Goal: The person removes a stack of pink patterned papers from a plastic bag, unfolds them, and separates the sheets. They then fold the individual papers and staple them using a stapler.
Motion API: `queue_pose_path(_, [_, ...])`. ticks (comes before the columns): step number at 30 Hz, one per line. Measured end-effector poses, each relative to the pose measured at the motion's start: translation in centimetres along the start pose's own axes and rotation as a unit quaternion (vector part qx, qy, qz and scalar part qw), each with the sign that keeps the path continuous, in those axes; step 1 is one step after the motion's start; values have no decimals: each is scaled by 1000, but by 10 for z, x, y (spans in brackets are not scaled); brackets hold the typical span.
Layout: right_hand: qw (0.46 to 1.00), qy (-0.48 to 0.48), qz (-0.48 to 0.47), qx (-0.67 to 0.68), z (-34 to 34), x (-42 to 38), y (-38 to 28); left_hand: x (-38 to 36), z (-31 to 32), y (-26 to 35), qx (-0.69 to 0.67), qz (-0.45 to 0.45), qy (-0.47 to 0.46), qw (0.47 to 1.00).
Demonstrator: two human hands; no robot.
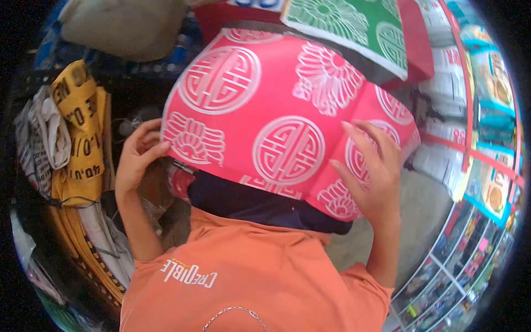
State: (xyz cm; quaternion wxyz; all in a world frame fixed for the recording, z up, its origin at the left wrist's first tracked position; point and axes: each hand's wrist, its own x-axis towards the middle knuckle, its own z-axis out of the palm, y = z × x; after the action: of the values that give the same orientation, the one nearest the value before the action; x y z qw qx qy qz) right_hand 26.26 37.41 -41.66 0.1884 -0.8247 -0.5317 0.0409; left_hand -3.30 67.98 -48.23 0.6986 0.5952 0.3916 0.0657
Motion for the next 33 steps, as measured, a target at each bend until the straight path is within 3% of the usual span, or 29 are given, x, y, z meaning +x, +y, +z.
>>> queue_pose_path(2, [998, 38, 55, -3, 5, -39, 6, 1, 11, -1, -1, 25, 0, 1000])
queue_pose_path(4, [995, 62, 78, 7, 17, -69, -7, -1, 26, -16, -94, 40, -14, 995])
queue_pose_path(8, [997, 64, 44, 28, 59, -84, -38, -14, 44, -65, -178, 9, -7, 984])
queue_pose_path(18, [985, 68, -98, -123, 90, -83, -47, -22, 51, -44, -77, 52, -35, 995])
queue_pose_path(24, [974, 127, -100, -157, 90, -88, -44, -27, 49, -47, -94, 53, -22, 994])
queue_pose_path(30, [990, 73, -42, -110, 80, -88, -51, -27, 53, -44, -105, 58, -14, 993])
queue_pose_path(33, [983, 85, -46, -157, 93, -95, -49, -25, 52, -44, -99, 56, -22, 993])
